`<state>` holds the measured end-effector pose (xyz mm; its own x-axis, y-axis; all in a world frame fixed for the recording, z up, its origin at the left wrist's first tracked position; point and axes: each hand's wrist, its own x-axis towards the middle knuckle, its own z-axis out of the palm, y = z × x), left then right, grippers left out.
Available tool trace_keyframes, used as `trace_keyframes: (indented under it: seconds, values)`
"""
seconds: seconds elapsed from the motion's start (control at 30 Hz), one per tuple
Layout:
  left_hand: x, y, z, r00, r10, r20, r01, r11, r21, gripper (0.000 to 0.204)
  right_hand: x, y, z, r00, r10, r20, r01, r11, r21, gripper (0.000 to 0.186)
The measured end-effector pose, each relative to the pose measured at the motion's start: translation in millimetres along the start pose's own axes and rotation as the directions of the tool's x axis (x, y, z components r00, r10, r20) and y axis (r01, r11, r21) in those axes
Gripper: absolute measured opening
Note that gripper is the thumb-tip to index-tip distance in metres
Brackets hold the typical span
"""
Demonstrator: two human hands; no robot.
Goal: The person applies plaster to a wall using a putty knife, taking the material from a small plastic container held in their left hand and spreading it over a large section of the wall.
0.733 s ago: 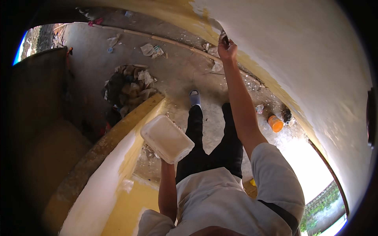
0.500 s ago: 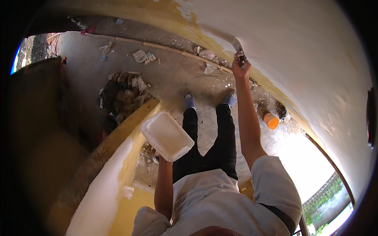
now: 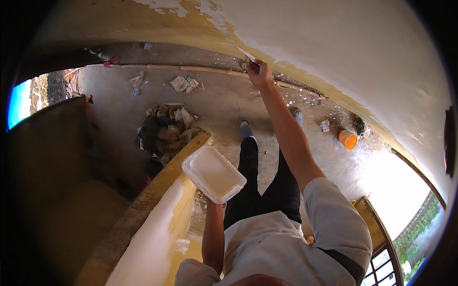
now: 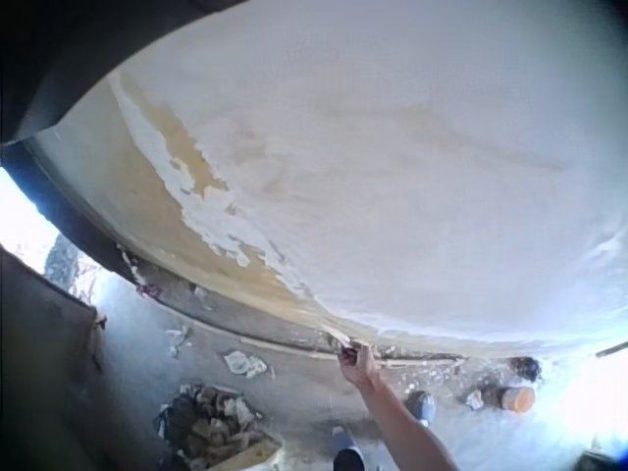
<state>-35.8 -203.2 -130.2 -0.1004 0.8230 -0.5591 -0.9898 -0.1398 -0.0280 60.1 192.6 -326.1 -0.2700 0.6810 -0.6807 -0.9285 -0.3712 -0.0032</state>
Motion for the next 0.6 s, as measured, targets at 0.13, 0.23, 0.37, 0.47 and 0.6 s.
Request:
trace_keyframes:
  seconds: [0.13, 0.23, 0.37, 0.47, 0.6]
  values:
    - [-1, 5, -2, 1.000, -0.026, -0.003, 0.026, 1.000, 0.013, 0.080, 28, -16, 29, 0.988, -0.138, -0.066, 0.146, 0.980, 0.134, 0.016]
    - [2, 8, -1, 0.999, -0.055, -0.003, 0.055, 0.998, 0.013, 0.080, 22, -65, 16, 0.974, -0.193, 0.123, 0.154, 0.950, 0.270, 0.017]
    - [-6, 12, -10, 0.999, -0.031, -0.016, 0.031, 0.999, -0.015, 0.080, -65, -67, -6, 0.965, -0.260, 0.043, 0.227, 0.904, 0.362, 0.022]
    - [-3, 13, -14, 0.997, -0.072, -0.027, 0.071, 0.996, -0.047, 0.079, -75, -82, -48, 0.966, -0.240, 0.097, 0.208, 0.942, 0.262, 0.022]
    - [7, 10, -14, 0.988, -0.149, -0.050, 0.145, 0.985, -0.089, 0.079, -33, -56, -66, 0.996, -0.093, 0.012, 0.093, 0.995, -0.020, 0.020]
